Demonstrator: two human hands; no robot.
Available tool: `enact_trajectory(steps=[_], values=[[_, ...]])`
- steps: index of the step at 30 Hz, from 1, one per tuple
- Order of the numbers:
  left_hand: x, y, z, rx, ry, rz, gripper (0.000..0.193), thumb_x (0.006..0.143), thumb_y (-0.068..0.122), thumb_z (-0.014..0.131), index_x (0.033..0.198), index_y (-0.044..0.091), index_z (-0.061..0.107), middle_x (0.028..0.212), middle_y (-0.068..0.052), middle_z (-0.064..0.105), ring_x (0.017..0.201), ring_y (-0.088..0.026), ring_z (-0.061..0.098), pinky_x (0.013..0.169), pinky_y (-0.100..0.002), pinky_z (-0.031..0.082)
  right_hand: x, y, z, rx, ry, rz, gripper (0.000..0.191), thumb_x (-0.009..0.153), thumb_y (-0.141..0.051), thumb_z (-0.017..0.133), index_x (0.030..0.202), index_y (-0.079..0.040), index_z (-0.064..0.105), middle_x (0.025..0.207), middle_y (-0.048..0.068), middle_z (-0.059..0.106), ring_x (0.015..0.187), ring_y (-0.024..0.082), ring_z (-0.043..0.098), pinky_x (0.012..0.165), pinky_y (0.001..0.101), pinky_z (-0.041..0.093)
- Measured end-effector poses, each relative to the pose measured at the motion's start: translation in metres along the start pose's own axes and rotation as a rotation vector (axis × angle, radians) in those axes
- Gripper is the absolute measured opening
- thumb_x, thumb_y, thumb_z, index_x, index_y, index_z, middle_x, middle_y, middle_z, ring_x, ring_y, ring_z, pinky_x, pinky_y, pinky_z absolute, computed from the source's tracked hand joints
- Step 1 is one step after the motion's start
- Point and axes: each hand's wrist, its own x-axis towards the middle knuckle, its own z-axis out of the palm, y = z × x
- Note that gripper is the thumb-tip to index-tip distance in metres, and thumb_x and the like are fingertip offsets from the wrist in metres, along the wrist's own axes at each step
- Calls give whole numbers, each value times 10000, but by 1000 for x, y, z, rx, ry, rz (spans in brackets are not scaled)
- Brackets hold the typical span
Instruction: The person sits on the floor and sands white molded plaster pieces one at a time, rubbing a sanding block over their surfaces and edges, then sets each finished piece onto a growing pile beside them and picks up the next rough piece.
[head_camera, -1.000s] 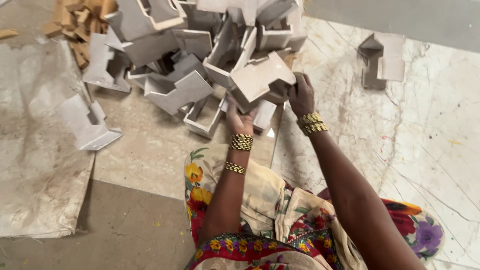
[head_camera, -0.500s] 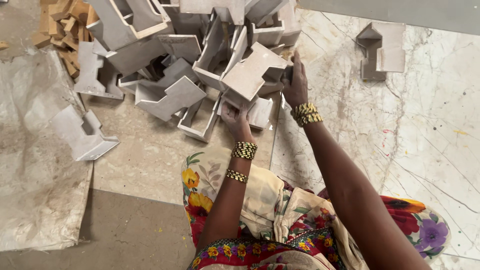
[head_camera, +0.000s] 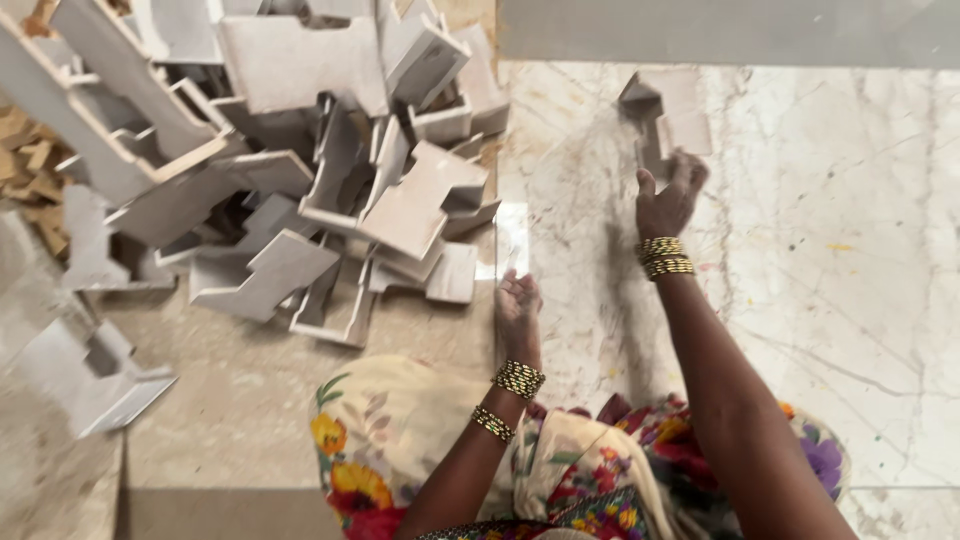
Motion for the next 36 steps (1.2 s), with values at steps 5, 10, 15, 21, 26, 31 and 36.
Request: enact_trajectory(steps=[5,10,15,21,26,31,36], values=[[20,-26,-3,401,-120,122,495,990,246,682,1380,-2,504,1282,-143,666,1145,-189,664,985,-315,545,60,23,-8,-266,-166,31,1174,740,-560,928,1506,120,353,1547,225,303,1431,402,381,1110,506,434],[15,-29,-18,395,-124,39,515,936,204,685,1389,33,510,1226,-118,695,1056,-182,686,898,-312,592,98,50,17,-330,-398,128,1174,748,-698,892,1360,155,366,1597,317,185,1485,464,225,1175,538,313],[15,-28,-19,413,-194,64,520,929,180,717,1379,19,511,1152,-102,708,994,-151,701,842,-282,599,89,48,35,-241,-366,249,1317,702,-545,991,1523,160,240,1540,385,143,1429,500,185,1159,498,273],[2,-20,-19,474,-260,69,529,916,201,727,1369,29,517,1101,-98,715,932,-159,715,788,-283,604,7,21,-10,-332,-530,83,1221,621,-439,971,1489,122,320,1427,264,375,1301,390,416,1087,447,463],[-27,-8,-19,630,-250,106,553,914,339,714,1359,58,543,1144,-111,736,991,-190,729,837,-313,609,-91,-2,-62,-330,-635,-15,1132,752,-656,794,1432,128,342,1439,326,397,1352,445,392,1092,506,449],[-54,5,-15,646,-191,249,600,931,437,733,1316,3,581,1301,-182,656,1184,-273,662,957,-402,564,-169,-19,-87,-218,-631,-17,1017,907,-539,752,1475,129,238,1526,402,261,1436,568,240,1088,618,354],[-65,22,-25,747,-219,103,733,928,504,727,1416,-10,540,1326,-198,660,1194,-277,656,992,-366,528,-201,-19,-107,-31,-585,63,435,991,-145,646,1416,-120,556,1253,246,623,1124,360,673,962,446,595]])
